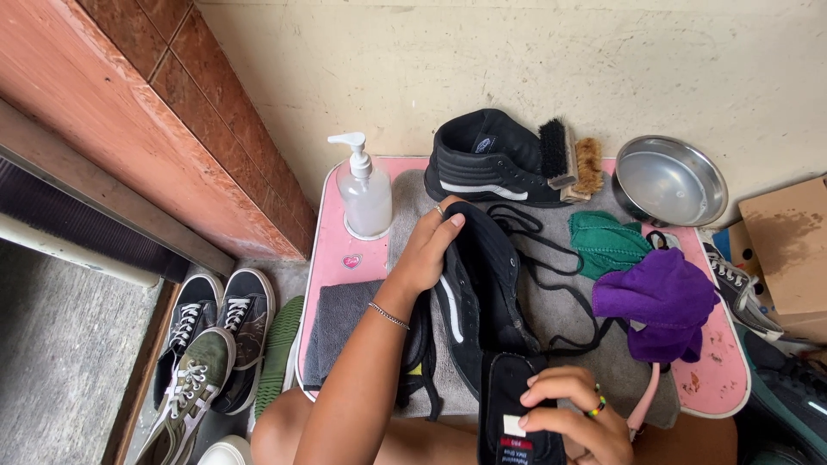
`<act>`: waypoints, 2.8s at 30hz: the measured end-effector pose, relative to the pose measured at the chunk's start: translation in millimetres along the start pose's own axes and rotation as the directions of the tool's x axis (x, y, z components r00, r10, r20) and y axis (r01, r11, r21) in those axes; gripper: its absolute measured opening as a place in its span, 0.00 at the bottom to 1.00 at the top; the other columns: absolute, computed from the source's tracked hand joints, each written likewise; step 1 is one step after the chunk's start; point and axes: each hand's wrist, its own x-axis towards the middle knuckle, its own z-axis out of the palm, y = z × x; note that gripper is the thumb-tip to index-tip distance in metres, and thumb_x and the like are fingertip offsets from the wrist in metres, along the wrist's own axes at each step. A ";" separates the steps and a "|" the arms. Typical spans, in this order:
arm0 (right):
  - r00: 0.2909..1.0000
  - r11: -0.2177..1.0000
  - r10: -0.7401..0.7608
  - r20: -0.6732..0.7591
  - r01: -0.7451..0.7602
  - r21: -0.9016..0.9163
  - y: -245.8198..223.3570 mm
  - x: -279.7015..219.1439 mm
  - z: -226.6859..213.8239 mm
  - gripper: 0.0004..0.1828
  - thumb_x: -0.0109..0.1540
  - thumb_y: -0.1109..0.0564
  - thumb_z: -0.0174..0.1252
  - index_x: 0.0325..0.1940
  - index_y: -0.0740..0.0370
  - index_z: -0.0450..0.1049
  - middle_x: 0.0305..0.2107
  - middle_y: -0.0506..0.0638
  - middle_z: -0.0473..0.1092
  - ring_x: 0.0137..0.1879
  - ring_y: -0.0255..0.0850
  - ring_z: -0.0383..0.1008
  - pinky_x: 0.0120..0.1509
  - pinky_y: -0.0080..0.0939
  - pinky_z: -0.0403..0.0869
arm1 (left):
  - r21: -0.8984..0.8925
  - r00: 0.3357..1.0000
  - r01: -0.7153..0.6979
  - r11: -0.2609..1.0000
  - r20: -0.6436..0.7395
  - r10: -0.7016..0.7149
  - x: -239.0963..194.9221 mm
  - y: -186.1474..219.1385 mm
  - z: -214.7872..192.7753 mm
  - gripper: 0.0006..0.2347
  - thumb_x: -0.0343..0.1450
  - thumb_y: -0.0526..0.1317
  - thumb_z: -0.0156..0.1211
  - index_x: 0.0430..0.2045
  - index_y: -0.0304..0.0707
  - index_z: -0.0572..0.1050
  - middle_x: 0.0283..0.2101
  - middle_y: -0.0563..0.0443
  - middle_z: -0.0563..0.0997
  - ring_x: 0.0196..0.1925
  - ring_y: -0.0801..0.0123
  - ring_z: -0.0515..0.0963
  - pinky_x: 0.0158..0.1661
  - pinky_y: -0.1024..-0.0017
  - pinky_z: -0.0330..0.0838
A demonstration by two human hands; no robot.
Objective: The person scrubs a black high-top sneaker with a brush, wipes it with a cloth, removes the laces, and then scrubs the interior with a toothbrush. The person handles the shoe, brush, cloth, and toothbrush during the process.
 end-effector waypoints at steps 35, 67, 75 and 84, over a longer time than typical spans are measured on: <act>0.995 0.830 -0.054 0.082 0.090 -0.550 21.2 94.8 -57.1 0.10 0.67 0.72 0.57 0.38 0.61 0.79 0.52 0.54 0.79 0.56 0.53 0.76 0.66 0.54 0.74 | 0.075 0.788 0.005 0.997 -0.614 0.042 -2.6 -4.4 1.8 0.14 0.85 0.46 0.52 0.27 0.48 0.66 0.31 0.64 0.64 0.38 0.76 0.63 0.42 0.69 0.62; 0.791 0.942 0.168 -0.588 0.046 0.332 33.4 199.8 -11.2 0.23 0.77 0.76 0.59 0.42 0.50 0.63 0.47 0.47 0.69 0.47 0.32 0.68 0.54 0.32 0.73 | -0.459 0.965 0.042 0.887 0.249 0.082 -7.3 4.2 -4.5 0.39 0.74 0.58 0.71 0.79 0.49 0.57 0.72 0.44 0.67 0.73 0.59 0.73 0.66 0.54 0.79; 0.855 0.696 0.441 -0.274 -0.132 0.706 71.9 220.5 23.6 0.22 0.72 0.72 0.66 0.37 0.55 0.62 0.39 0.48 0.72 0.44 0.34 0.78 0.55 0.40 0.88 | -0.517 0.888 0.410 0.752 0.415 -0.199 -9.3 -145.8 -10.5 0.48 0.75 0.33 0.72 0.89 0.48 0.42 0.80 0.30 0.61 0.76 0.44 0.74 0.66 0.43 0.80; 0.833 0.492 0.552 -0.044 -0.283 0.823 115.8 198.3 17.2 0.21 0.70 0.74 0.64 0.40 0.53 0.61 0.34 0.46 0.66 0.41 0.36 0.76 0.52 0.40 0.86 | -0.270 0.961 0.193 0.943 0.247 -0.125 -4.1 -4.3 5.8 0.44 0.67 0.42 0.82 0.77 0.44 0.56 0.58 0.43 0.72 0.63 0.50 0.74 0.63 0.48 0.78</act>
